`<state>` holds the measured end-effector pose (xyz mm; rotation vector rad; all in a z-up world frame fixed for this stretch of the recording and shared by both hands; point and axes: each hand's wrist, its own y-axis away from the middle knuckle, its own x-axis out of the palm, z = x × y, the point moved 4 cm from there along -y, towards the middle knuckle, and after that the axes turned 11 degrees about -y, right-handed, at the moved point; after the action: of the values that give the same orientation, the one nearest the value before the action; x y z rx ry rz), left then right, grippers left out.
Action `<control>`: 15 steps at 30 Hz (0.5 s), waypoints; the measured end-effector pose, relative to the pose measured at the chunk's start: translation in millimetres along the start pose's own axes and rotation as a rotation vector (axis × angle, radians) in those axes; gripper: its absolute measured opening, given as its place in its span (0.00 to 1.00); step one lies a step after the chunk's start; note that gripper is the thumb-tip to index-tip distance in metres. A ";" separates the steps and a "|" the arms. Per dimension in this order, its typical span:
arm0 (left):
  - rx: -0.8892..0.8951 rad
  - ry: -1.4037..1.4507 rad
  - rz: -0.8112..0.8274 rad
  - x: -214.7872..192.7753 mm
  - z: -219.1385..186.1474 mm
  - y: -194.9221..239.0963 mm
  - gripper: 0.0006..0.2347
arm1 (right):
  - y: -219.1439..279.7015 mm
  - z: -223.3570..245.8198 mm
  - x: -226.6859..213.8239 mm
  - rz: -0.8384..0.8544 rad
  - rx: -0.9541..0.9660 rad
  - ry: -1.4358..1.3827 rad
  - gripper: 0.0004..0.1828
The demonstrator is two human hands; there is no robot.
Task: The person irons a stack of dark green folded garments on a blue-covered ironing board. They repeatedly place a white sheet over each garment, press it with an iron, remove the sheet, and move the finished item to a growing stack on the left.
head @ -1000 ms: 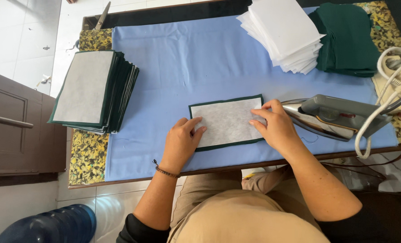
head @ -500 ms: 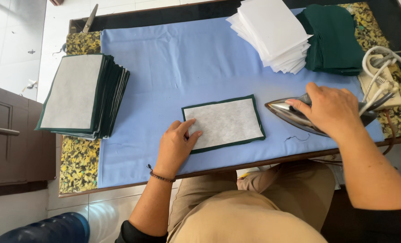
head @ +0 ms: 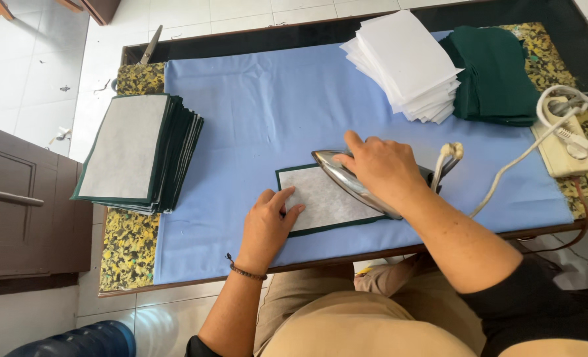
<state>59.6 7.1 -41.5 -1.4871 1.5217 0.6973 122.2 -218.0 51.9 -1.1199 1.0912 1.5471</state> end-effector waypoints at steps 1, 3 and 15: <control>0.072 -0.094 -0.080 -4.7 -3.6 0.5 0.15 | 2.9 2.0 -5.3 0.023 0.014 -0.018 0.21; 0.136 -0.186 -0.162 -12.6 -8.9 1.7 0.14 | 1.5 3.5 -15.4 0.051 0.023 -0.031 0.21; 0.100 -0.200 -0.109 -32.7 -19.1 7.8 0.15 | 6.9 4.5 -14.2 0.049 -0.045 -0.085 0.17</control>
<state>45.1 7.5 -5.7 -1.3713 1.2961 0.6746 117.2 -217.5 67.5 -1.0543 1.0374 1.6498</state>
